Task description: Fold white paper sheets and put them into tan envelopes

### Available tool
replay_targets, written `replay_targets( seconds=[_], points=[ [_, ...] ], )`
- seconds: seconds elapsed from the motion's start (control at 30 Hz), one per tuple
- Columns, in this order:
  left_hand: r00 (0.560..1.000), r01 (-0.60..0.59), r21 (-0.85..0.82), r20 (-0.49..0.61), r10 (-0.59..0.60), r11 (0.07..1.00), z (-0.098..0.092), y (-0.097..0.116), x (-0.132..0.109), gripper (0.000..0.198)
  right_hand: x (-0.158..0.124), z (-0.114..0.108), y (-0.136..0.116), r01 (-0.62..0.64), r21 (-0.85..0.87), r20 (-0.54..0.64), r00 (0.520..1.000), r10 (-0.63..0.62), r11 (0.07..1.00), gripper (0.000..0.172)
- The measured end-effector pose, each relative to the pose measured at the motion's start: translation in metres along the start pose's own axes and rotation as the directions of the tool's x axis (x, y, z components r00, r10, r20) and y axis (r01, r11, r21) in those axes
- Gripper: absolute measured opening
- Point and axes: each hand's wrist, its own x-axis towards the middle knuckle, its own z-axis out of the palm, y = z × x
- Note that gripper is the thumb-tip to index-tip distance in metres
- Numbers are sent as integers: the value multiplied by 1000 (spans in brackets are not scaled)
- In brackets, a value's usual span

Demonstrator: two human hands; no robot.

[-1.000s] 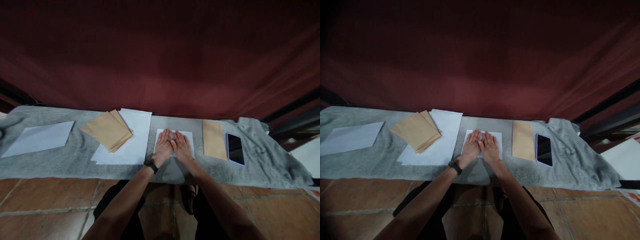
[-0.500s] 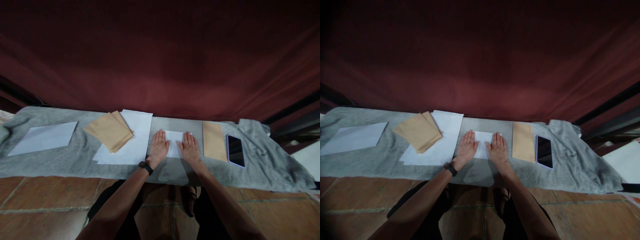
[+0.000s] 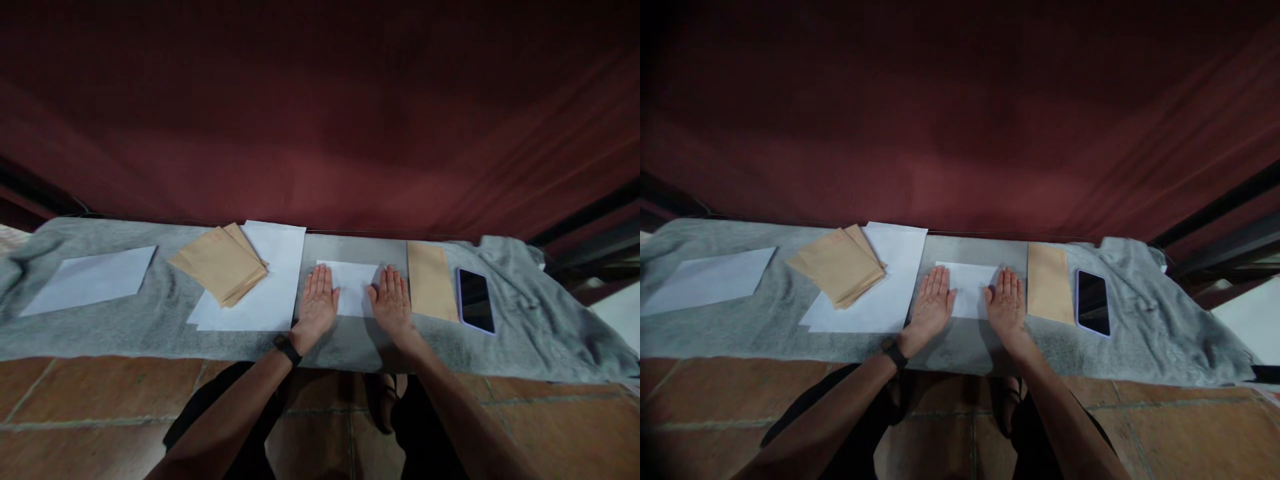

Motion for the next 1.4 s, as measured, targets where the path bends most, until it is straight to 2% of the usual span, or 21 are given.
replay_targets(
  seconds=[0.13,0.23,0.33,0.67,0.83,1.03,1.4],
  points=[
    [982,-188,-50,6,188,981,6,22,-15,61,-4,0,-26,122,167,122,982,-143,978,61],
    [957,-284,-44,54,286,958,12,32,-21,65,-6,-1,-47,96,252,208,966,-151,963,64],
    [948,-305,-27,89,307,952,15,31,-22,67,-8,-2,-52,82,268,252,956,-152,960,65],
    [947,-297,-72,102,303,952,3,16,-19,58,-11,-4,-25,210,118,235,944,-233,971,65],
    [948,-283,-75,131,291,956,-1,11,-17,60,-9,-4,-16,211,10,207,956,-208,977,63],
    [962,-252,-49,99,256,966,0,6,-18,63,-9,-1,0,213,-85,140,970,-200,973,62],
    [967,-228,3,114,226,974,-2,8,-18,65,-6,6,19,153,-136,18,988,-152,979,73]
  ],
)
